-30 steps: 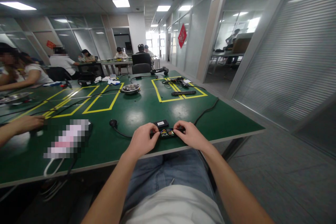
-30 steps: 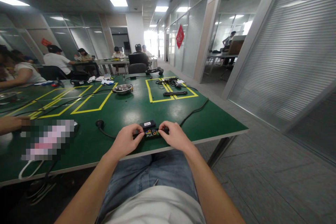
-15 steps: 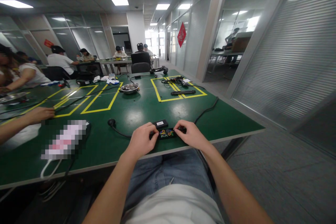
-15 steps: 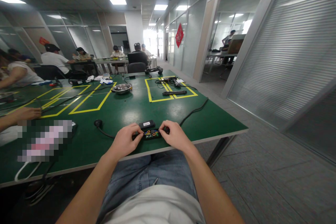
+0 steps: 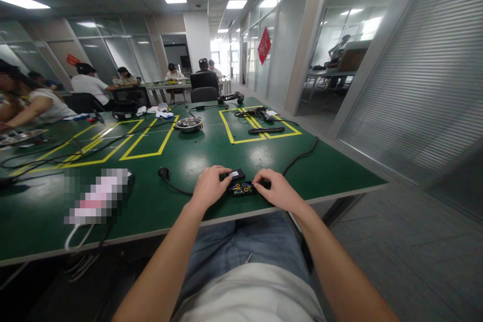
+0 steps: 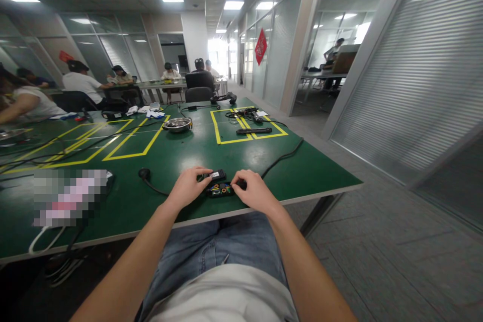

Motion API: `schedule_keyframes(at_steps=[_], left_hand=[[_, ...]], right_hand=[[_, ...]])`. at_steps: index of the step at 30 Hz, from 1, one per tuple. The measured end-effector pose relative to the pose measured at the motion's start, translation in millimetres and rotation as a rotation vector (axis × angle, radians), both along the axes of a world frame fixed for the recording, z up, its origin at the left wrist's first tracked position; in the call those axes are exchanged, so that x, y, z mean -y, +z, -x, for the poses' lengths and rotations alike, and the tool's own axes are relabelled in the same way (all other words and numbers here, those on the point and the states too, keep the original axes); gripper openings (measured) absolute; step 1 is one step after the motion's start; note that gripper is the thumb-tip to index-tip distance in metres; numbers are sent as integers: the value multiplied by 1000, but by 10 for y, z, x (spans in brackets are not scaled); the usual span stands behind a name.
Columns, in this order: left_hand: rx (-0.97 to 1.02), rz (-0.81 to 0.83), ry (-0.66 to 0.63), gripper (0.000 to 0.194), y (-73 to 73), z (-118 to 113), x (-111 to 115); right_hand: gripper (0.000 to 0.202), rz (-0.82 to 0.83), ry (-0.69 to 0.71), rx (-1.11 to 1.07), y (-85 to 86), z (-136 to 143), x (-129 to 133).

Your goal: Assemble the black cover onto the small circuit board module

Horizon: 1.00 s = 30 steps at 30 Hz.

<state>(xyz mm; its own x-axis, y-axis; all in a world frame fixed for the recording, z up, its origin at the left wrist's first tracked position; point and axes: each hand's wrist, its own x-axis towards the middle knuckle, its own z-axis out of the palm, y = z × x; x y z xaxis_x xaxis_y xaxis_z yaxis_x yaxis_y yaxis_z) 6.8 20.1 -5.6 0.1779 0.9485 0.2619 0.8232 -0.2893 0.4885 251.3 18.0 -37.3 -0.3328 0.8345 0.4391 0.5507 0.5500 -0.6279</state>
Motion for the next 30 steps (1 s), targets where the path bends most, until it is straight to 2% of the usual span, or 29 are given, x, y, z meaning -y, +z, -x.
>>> schedule_keyframes(at_steps=[3,9,10,13,16,20,25,30], left_hand=[[-39,28,3,29,-15,-1,12],[-13,-99,7,31,-112,46,96],[13,-136,-19,31,-115,51,116],[104,-224,-152,28,-89,66,189],[127,-203,-270,22,-42,83,244],[100,-140,-347,20,-19,95,254],[96,-128,-352,21,-40,94,239],[96,-102,-340,20,-30,92,241]], right_hand=[[10,12,6,-12,12,4,9],[6,40,-6,-49,-5,20,30],[9,42,-19,-65,-14,21,34],[36,22,-62,-111,-32,16,44],[50,4,-65,-88,-20,7,54],[47,24,-41,1,22,11,66],[33,21,-10,36,29,26,53],[31,22,1,35,16,22,30]])
